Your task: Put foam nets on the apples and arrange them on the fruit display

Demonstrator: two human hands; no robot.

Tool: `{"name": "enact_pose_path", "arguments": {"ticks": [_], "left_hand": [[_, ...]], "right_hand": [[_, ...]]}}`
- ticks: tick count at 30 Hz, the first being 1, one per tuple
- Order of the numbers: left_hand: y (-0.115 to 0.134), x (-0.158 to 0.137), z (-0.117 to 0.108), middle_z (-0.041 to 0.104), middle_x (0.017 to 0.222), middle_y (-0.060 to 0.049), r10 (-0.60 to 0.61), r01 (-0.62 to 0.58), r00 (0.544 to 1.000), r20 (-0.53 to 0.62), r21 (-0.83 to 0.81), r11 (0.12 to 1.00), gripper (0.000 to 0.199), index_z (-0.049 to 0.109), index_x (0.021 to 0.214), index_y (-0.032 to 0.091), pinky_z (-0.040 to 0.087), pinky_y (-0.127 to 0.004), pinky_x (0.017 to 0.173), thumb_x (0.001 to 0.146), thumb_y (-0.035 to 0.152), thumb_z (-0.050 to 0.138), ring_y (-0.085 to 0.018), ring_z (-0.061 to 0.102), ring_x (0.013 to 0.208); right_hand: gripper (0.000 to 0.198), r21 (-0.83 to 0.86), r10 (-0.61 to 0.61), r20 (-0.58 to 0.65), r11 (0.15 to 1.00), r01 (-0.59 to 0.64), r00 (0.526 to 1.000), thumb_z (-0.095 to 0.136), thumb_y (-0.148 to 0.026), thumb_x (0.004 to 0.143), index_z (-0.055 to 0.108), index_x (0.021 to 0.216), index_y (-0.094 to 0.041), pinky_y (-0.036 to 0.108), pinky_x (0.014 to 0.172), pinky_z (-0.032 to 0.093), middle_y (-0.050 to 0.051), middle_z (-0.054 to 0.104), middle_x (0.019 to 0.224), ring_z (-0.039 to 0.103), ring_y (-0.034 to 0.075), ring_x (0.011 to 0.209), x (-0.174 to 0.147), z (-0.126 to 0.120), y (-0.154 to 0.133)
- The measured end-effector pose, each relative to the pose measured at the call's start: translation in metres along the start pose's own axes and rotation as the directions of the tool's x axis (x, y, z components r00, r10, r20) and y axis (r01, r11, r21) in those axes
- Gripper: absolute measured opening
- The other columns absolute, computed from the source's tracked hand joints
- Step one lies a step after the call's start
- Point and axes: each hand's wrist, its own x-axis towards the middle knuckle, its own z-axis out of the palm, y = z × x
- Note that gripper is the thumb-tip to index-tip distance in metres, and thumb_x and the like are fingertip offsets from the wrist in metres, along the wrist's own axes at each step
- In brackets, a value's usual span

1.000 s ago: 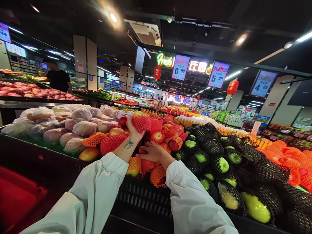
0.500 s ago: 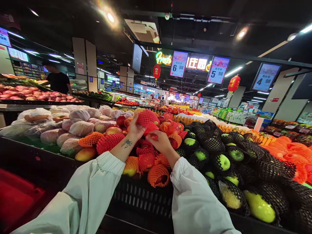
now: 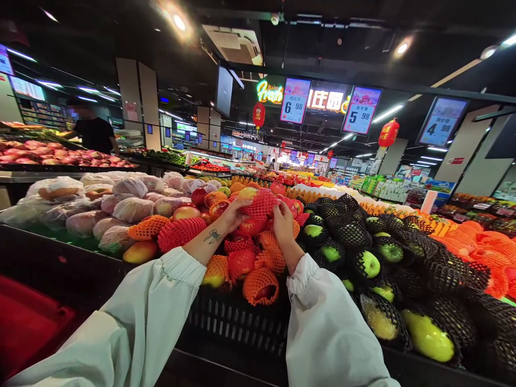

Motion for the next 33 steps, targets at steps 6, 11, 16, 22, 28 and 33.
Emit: {"name": "enact_pose_path", "arguments": {"ticks": [6,11,16,22,28,33], "left_hand": [[0.001,-0.002,0.003,0.073,0.085,0.000,-0.023,0.023,1.000,0.016,0.019,1.000,0.052,0.070,0.100,0.019,0.058,-0.028,0.069,0.052,0.014,0.088,-0.018,0.069,0.079],[0.001,-0.002,0.002,0.072,0.088,0.003,-0.017,0.016,1.000,0.023,0.032,0.999,0.062,0.068,0.104,0.021,0.057,-0.026,0.068,0.046,0.010,0.088,-0.016,0.069,0.076],[0.002,-0.002,0.003,0.073,0.091,0.001,-0.008,0.008,1.000,0.001,0.049,0.999,0.067,0.068,0.109,0.021,0.058,-0.026,0.068,0.047,0.010,0.090,-0.016,0.069,0.076],[0.000,0.004,-0.002,0.077,0.092,-0.006,0.008,-0.006,1.000,-0.027,0.092,0.996,0.033,0.074,0.093,0.018,0.059,-0.026,0.060,0.070,0.039,0.085,-0.021,0.071,0.081],[-0.003,0.008,-0.008,0.079,0.099,-0.009,0.029,-0.025,0.999,-0.016,0.210,0.977,0.039,0.078,0.097,0.019,0.058,-0.026,0.059,0.080,0.054,0.077,-0.025,0.073,0.090],[-0.006,0.006,-0.008,0.078,0.105,-0.006,0.005,-0.011,1.000,0.026,0.248,0.969,0.048,0.075,0.111,0.021,0.059,-0.029,0.071,0.074,0.049,0.086,-0.024,0.071,0.094]], "right_hand": [[0.040,0.027,0.001,-0.015,1.000,-0.001,1.000,0.076,-0.060,0.069,0.057,0.065,-0.025,0.030,0.059,0.052,-0.005,0.057,0.060,0.057,0.016,0.059,0.002,-0.006,0.001],[0.029,0.050,-0.114,-0.022,0.992,0.115,0.993,0.079,-0.051,0.067,0.069,0.071,-0.024,0.034,0.072,0.057,-0.003,0.067,0.067,0.063,0.018,0.069,-0.005,-0.003,-0.009],[0.023,0.092,-0.146,0.057,0.986,0.141,0.988,0.074,-0.049,0.074,0.074,0.076,-0.025,0.040,0.086,0.061,-0.002,0.075,0.078,0.071,0.022,0.083,-0.006,0.000,-0.013],[0.023,0.028,-0.071,0.202,0.997,0.067,0.977,0.072,-0.042,0.070,0.072,0.088,-0.026,0.033,0.067,0.059,-0.004,0.076,0.086,0.068,0.017,0.067,-0.007,0.001,-0.013],[0.016,-0.342,-0.166,0.223,0.909,0.237,0.961,0.072,-0.025,0.065,0.064,0.079,-0.027,0.035,0.064,0.054,-0.006,0.061,0.060,0.055,0.017,0.052,-0.013,-0.003,-0.013],[0.030,-0.494,-0.304,0.242,0.779,0.386,0.922,0.074,-0.022,0.065,0.063,0.093,-0.024,0.037,0.067,0.057,0.005,0.069,0.102,0.058,0.016,0.062,-0.014,-0.002,-0.020]]}}
